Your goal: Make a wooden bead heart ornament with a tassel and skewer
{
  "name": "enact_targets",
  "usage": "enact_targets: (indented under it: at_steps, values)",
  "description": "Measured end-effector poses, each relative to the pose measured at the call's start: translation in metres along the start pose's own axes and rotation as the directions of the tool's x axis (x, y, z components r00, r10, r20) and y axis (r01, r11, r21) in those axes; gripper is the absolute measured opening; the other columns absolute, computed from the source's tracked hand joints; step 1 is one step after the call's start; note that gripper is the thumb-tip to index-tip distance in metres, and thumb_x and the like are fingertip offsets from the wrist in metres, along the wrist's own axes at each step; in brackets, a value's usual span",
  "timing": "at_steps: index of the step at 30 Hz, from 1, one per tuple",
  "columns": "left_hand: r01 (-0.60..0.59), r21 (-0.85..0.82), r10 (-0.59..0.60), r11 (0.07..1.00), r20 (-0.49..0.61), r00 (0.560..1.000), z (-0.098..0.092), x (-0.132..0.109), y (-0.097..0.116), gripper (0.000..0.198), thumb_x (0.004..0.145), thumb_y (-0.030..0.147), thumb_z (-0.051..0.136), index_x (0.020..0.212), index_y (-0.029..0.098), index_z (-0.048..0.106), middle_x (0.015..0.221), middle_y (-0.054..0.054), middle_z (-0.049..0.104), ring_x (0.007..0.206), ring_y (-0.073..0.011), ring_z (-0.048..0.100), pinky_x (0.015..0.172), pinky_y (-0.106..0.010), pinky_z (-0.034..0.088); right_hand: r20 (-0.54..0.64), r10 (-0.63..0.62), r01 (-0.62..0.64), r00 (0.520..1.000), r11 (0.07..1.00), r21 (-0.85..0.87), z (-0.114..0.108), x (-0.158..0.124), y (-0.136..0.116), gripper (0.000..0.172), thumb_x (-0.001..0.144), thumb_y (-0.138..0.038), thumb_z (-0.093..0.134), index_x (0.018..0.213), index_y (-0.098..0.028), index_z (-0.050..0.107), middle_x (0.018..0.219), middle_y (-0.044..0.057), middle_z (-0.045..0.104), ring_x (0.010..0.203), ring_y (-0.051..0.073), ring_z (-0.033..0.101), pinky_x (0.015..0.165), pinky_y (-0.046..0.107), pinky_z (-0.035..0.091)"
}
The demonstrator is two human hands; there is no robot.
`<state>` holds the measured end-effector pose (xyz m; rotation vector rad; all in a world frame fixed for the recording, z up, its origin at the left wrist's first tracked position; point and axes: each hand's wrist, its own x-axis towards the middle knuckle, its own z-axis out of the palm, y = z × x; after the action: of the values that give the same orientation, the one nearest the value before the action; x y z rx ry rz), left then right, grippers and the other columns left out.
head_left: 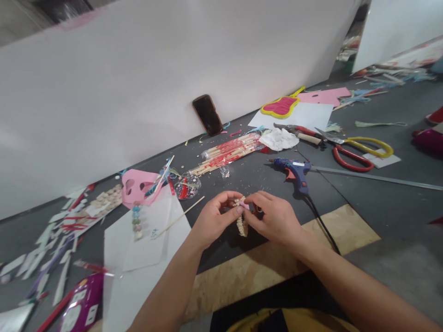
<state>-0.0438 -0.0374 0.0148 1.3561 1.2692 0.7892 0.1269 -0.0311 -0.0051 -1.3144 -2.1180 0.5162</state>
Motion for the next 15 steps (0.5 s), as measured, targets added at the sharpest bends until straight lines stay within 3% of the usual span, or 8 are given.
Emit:
enact_targets:
  at_steps: [8, 15]
  values:
    - [-0.024, 0.115, 0.024, 0.993, 0.002, 1.000, 0.0005, -0.0041, 0.0012, 0.029, 0.082, 0.033, 0.062, 0.108, 0.021, 0.059, 0.095, -0.002, 0.064, 0.090, -0.0159, 0.057, 0.084, -0.027, 0.043, -0.100, -0.139, 0.124, 0.985, 0.982, -0.142, 0.0042, -0.0031, 0.0023, 0.016, 0.083, -0.027, 0.053, 0.085, -0.020, 0.067, 0.071, 0.002, 0.065, 0.067, 0.015, 0.059, 0.057, 0.024, 0.034]
    - [-0.055, 0.169, 0.054, 0.984, 0.008, 0.999, 0.0020, -0.0042, 0.0032, 0.028, 0.082, 0.031, 0.061, 0.109, 0.021, 0.060, 0.101, -0.003, 0.064, 0.094, -0.0165, 0.057, 0.087, -0.028, 0.043, -0.045, -0.108, 0.104, 0.993, 0.992, -0.074, 0.0049, -0.0044, 0.0029, 0.011, 0.081, -0.023, 0.055, 0.082, -0.020, 0.065, 0.072, 0.001, 0.063, 0.067, 0.013, 0.058, 0.057, 0.023, 0.034]
